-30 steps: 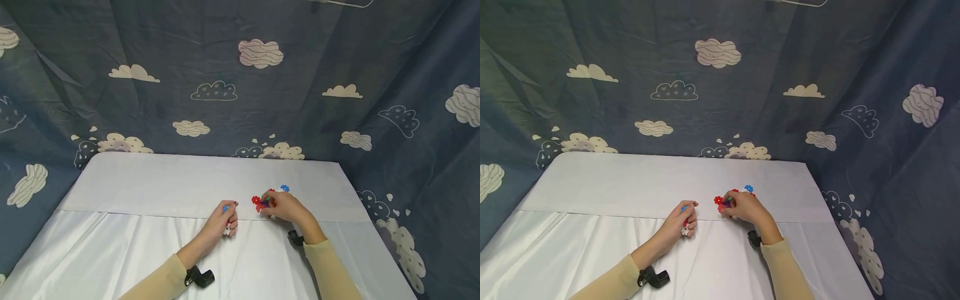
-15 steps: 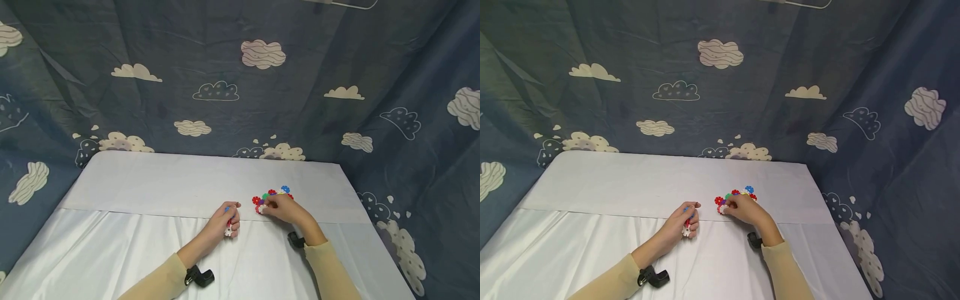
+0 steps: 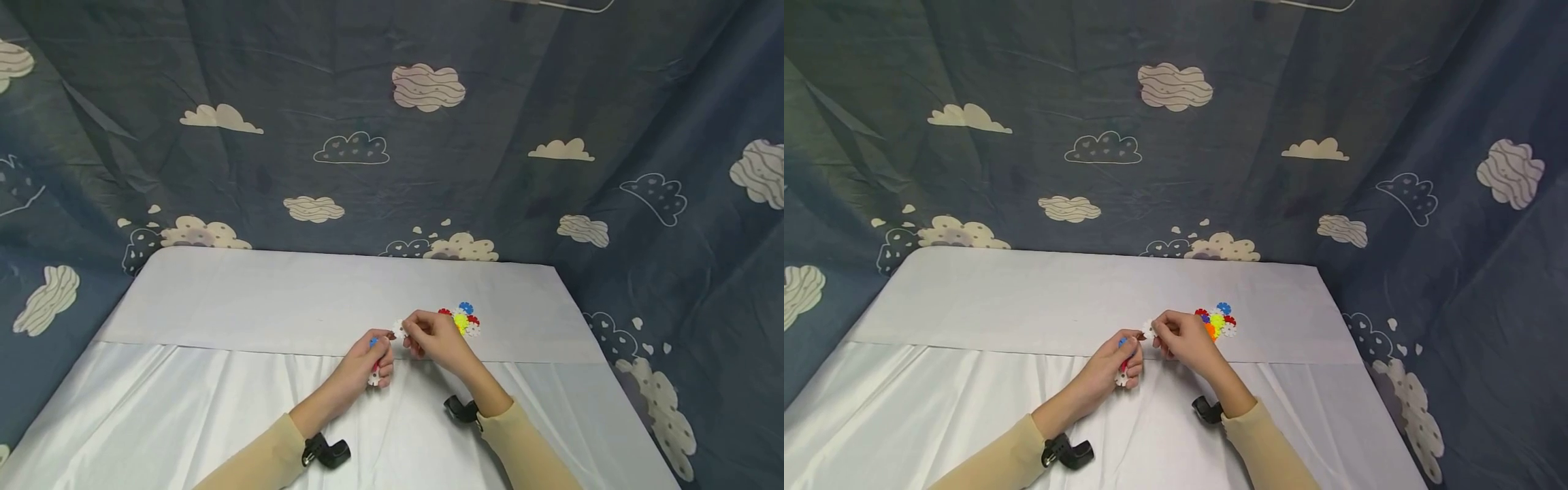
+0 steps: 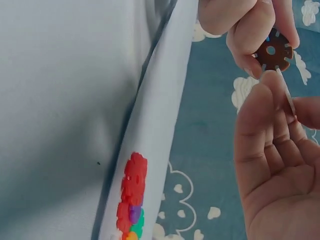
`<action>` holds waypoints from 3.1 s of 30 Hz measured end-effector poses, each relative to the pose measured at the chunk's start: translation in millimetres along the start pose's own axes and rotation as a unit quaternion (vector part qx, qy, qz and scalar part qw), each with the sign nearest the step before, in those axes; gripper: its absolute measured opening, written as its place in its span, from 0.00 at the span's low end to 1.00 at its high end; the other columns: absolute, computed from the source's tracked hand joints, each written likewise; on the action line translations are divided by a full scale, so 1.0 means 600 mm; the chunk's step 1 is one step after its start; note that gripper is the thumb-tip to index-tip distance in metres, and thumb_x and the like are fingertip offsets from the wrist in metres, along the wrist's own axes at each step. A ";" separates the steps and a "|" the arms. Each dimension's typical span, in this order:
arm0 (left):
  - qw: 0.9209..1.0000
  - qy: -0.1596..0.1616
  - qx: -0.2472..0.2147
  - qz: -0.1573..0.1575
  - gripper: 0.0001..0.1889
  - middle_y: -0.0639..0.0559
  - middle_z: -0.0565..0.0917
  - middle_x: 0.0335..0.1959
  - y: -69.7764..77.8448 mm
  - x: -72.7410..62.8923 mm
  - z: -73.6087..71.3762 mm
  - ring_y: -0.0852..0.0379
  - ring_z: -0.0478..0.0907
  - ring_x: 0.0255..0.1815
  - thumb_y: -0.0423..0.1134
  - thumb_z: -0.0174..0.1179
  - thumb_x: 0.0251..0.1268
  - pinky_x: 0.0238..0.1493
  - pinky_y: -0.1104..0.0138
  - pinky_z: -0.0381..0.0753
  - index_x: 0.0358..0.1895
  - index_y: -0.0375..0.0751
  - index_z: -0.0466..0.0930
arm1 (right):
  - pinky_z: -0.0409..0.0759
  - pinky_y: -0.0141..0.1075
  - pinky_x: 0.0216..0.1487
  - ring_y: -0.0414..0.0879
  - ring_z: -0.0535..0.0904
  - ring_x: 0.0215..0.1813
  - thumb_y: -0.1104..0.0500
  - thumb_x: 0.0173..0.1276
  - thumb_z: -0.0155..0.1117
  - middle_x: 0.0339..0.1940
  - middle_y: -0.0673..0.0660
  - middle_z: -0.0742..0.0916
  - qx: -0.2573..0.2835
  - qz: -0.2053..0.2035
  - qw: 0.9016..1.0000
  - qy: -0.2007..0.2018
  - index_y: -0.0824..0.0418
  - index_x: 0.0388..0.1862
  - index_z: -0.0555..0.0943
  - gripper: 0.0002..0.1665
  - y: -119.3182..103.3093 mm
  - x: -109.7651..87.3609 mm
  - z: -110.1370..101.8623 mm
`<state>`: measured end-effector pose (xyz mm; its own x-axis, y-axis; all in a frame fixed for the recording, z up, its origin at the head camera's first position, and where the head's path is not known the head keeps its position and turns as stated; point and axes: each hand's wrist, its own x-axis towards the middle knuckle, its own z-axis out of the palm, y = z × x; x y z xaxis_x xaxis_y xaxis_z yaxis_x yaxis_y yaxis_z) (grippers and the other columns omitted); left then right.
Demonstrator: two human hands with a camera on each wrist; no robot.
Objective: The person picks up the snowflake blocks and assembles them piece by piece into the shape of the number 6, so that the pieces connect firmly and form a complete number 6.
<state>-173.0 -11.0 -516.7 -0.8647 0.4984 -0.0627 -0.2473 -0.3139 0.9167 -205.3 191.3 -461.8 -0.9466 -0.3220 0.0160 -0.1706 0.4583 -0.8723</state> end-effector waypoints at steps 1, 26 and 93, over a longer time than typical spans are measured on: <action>1.000 -0.002 0.001 0.000 0.13 0.53 0.64 0.30 0.000 0.000 0.000 0.60 0.63 0.27 0.43 0.38 0.91 0.27 0.71 0.70 0.64 0.40 0.62 | 0.81 0.33 0.26 0.42 0.79 0.23 0.56 0.82 0.62 0.26 0.58 0.88 -0.001 0.001 1.000 0.001 0.65 0.40 0.85 0.13 0.000 0.000 0.001; 1.000 -0.020 0.015 -0.001 0.07 0.54 0.64 0.28 -0.004 0.001 -0.002 0.61 0.63 0.27 0.45 0.40 0.91 0.26 0.71 0.71 0.52 0.45 0.59 | 0.77 0.29 0.24 0.41 0.75 0.20 0.58 0.82 0.61 0.21 0.53 0.82 0.034 0.006 0.999 0.038 0.65 0.37 0.84 0.13 0.003 0.002 0.039; 0.995 0.098 0.021 -0.012 0.10 0.53 0.68 0.29 0.005 0.007 -0.011 0.61 0.62 0.24 0.38 0.43 0.88 0.21 0.73 0.65 0.40 0.43 0.62 | 0.87 0.28 0.39 0.41 0.88 0.34 0.66 0.62 0.81 0.35 0.51 0.94 -0.273 -0.239 0.930 0.051 0.58 0.40 0.92 0.08 0.010 -0.005 0.025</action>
<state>-180.0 -15.2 -517.1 -0.9287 0.3360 -0.1570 -0.2538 -0.2671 0.9296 -199.2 182.5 -474.7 -0.7435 -0.5291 0.4091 -0.6656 0.6448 -0.3758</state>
